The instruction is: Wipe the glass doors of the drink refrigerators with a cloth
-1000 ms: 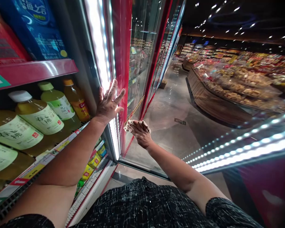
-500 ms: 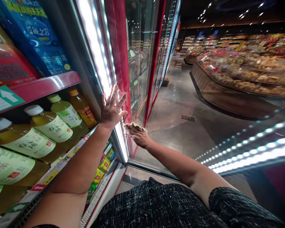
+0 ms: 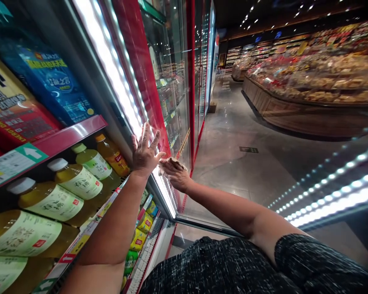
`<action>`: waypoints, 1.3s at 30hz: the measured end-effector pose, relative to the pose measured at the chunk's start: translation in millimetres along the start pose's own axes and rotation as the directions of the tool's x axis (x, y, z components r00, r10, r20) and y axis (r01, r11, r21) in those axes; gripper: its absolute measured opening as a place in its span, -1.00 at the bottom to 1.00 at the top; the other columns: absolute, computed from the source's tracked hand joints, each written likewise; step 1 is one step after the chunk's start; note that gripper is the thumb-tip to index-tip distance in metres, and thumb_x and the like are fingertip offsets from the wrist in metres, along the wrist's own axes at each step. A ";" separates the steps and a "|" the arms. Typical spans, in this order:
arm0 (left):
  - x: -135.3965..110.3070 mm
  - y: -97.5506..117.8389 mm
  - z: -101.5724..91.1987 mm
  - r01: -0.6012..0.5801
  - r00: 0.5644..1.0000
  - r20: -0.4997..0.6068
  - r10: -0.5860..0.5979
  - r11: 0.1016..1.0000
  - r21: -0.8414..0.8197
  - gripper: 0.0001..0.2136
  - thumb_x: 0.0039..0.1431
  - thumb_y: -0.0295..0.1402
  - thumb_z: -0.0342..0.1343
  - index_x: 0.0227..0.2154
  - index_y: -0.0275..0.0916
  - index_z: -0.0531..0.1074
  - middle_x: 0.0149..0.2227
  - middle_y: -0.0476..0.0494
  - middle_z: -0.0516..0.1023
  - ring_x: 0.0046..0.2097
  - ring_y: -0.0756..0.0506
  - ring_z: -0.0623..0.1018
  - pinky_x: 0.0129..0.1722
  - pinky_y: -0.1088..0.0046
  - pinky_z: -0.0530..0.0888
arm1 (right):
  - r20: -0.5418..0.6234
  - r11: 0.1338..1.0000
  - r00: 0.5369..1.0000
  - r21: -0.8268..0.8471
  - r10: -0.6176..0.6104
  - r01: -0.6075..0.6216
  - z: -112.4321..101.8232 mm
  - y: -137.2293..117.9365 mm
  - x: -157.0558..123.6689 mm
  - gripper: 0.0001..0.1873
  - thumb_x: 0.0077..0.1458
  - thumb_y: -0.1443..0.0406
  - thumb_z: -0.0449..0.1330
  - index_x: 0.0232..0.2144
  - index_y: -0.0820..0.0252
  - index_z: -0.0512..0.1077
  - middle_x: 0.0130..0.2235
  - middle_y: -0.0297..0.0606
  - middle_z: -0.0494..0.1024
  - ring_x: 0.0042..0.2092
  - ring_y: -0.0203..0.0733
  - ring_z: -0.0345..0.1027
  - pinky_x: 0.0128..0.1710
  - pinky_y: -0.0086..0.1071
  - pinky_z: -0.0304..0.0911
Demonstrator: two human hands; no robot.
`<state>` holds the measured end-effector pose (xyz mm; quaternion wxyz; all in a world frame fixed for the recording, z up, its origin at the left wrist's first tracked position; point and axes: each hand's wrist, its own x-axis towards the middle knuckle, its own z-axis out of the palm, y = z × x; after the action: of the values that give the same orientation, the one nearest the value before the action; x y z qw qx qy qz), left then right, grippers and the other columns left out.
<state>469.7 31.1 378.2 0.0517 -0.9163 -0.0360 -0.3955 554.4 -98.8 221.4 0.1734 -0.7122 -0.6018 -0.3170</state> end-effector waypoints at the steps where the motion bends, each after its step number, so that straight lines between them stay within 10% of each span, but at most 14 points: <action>1: 0.2 0.2 -0.6 0.002 1.000 0.003 -0.002 1.000 -0.001 -0.16 0.03 -0.24 0.42 0.38 -0.06 0.21 0.47 -0.38 -0.03 0.47 -0.34 0.08 0.44 -0.13 -0.11 | -0.020 1.000 1.000 0.003 0.015 -0.015 -5.9 3.0 1.3 -0.49 0.36 0.36 0.07 0.32 0.09 0.29 0.41 -0.30 0.20 0.45 -0.23 0.00 0.52 -0.15 -0.21; 14: -0.8 -0.4 7.1 0.045 0.997 -0.056 -0.048 0.998 -0.038 -0.42 0.31 -0.62 -0.11 0.32 -0.02 0.31 0.46 -0.25 0.04 0.47 -0.21 0.06 0.45 -0.06 -0.11 | -0.073 0.996 0.995 -0.061 0.067 -0.072 -62.8 14.0 -8.6 -0.38 0.34 0.43 0.05 0.39 0.02 0.17 0.42 -0.35 0.15 0.48 -0.23 -0.14 0.53 -0.14 -0.41; 39: 0.5 37.6 18.2 -0.040 0.996 -0.081 0.027 0.986 -0.162 -0.26 0.26 -0.44 -0.01 0.42 -0.62 -0.14 0.48 -0.60 -0.23 0.50 -0.33 -0.28 0.46 -0.03 -0.02 | -0.080 0.989 0.991 -0.089 0.109 -0.116 -103.5 29.7 -27.0 -0.37 0.37 0.39 0.02 0.41 -0.11 0.12 0.39 -0.48 0.24 0.45 -0.24 -0.01 0.52 -0.13 -0.38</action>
<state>487.1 -4.0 363.6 -0.0155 -0.9017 0.0139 -0.4318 555.9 -190.5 284.0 0.1798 -0.7401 -0.5381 -0.3611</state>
